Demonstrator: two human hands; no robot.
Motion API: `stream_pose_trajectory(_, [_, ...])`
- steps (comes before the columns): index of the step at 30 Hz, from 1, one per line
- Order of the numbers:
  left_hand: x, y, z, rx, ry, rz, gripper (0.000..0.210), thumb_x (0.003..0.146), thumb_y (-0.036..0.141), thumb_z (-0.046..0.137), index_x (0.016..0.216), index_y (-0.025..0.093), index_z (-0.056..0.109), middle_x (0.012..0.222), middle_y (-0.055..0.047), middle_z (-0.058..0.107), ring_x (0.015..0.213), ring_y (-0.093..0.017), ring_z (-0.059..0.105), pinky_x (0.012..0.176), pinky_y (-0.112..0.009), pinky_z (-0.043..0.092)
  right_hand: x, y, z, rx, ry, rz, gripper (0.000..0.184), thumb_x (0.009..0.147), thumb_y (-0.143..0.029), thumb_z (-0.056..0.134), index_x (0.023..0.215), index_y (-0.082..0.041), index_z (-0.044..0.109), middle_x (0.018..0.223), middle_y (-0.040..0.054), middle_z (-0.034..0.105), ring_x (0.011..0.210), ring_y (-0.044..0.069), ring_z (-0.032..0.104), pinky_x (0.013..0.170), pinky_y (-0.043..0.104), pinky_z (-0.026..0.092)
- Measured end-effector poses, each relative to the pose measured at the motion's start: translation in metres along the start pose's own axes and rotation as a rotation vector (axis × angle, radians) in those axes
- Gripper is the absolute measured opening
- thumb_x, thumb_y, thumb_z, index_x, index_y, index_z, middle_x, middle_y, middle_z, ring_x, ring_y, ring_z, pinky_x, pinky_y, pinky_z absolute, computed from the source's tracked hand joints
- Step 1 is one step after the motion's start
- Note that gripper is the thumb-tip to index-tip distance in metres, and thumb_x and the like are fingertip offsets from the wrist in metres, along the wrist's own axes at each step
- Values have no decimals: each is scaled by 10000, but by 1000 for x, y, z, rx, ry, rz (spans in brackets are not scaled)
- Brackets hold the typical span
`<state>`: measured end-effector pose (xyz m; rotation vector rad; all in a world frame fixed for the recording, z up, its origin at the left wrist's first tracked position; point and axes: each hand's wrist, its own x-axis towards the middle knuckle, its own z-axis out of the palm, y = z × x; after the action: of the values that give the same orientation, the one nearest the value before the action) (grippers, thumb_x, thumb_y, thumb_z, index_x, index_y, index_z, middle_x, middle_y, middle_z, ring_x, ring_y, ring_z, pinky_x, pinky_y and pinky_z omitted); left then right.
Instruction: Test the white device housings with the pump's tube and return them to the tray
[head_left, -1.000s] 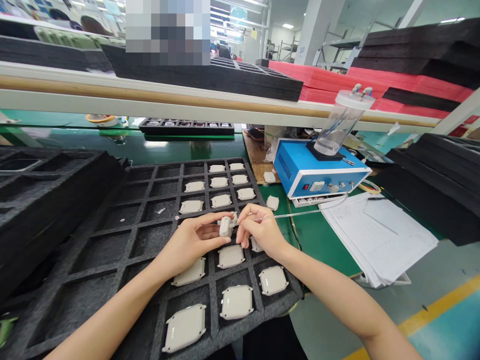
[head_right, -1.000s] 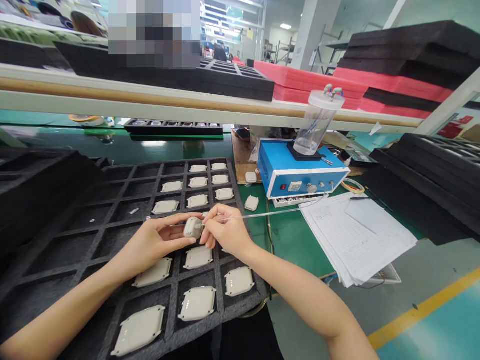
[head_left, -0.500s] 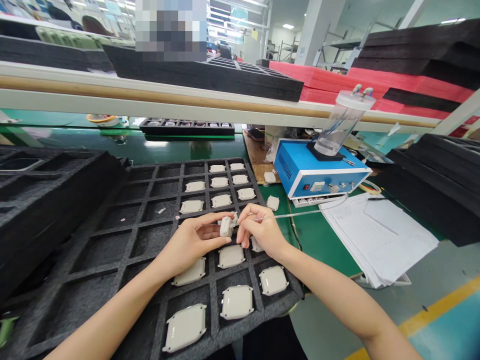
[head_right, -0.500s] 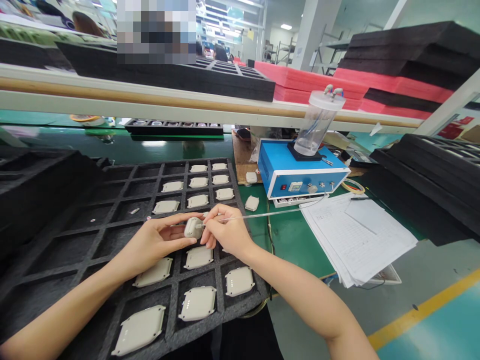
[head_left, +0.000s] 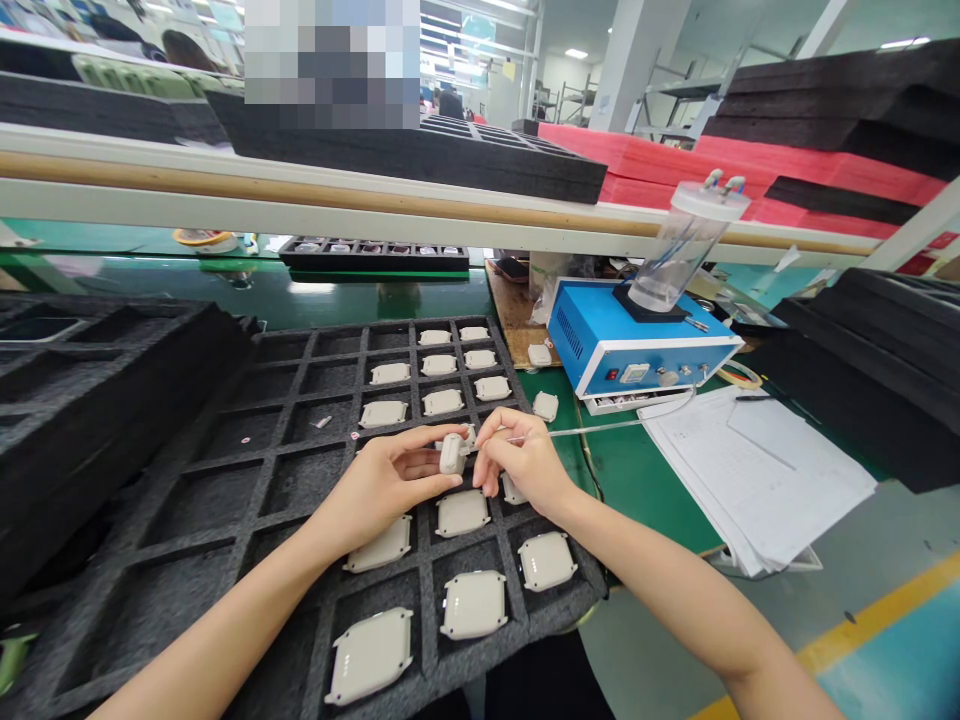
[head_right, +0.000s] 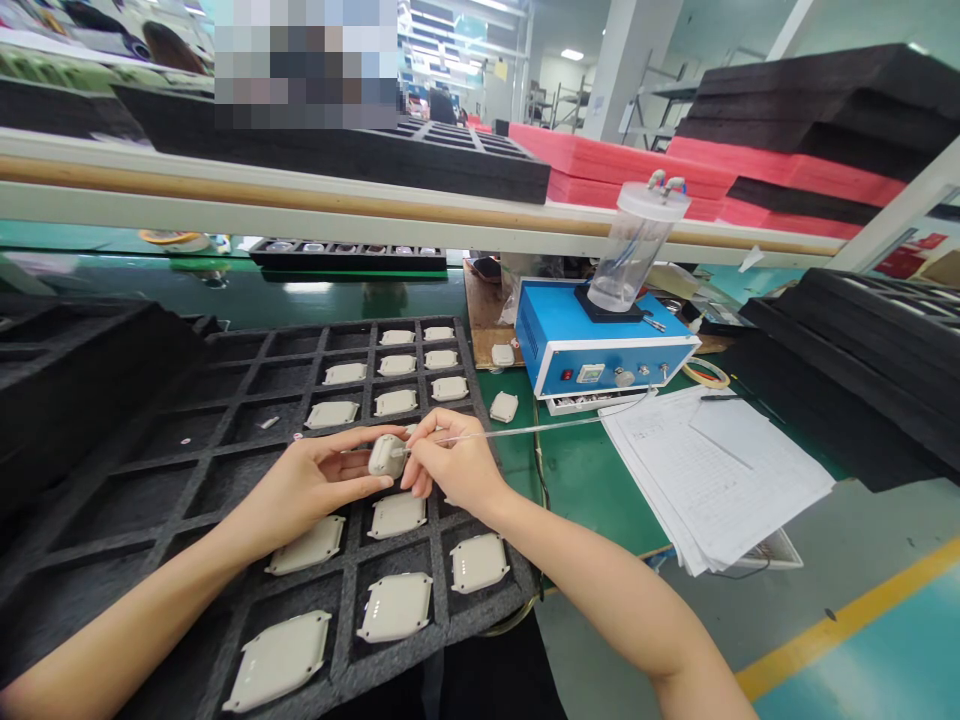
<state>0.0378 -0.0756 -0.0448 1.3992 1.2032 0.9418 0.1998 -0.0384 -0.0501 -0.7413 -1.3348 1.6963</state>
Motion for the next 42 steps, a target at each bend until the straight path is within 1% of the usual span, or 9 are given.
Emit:
stream_pose_trajectory(15, [-1, 0, 0, -18, -10, -4, 529, 652, 281, 698, 1149, 166, 560, 1128, -54, 637, 949, -222, 629, 915, -350, 477, -1, -1, 1, 1, -3, -3, 33, 612, -147, 480, 638, -166, 479, 410, -48, 588, 270, 82, 462, 300, 161, 386])
stream_pose_trajectory(37, [-2, 1, 0, -8, -3, -6, 532, 643, 296, 700, 1140, 161, 566, 1104, -61, 649, 943, -231, 632, 917, -375, 473, 0, 0, 1, -6, 0, 0, 34, 602, -167, 484, 636, -168, 482, 410, -47, 588, 272, 83, 465, 301, 163, 388])
stream_pose_trajectory(42, [-1, 0, 0, -7, -5, -10, 536, 642, 308, 699, 1139, 161, 565, 1062, -54, 667, 938, -236, 631, 910, -380, 475, 0, 0, 0, -17, 6, 6, 35, 601, -166, 481, 635, -170, 479, 408, -47, 584, 276, 83, 463, 304, 166, 385])
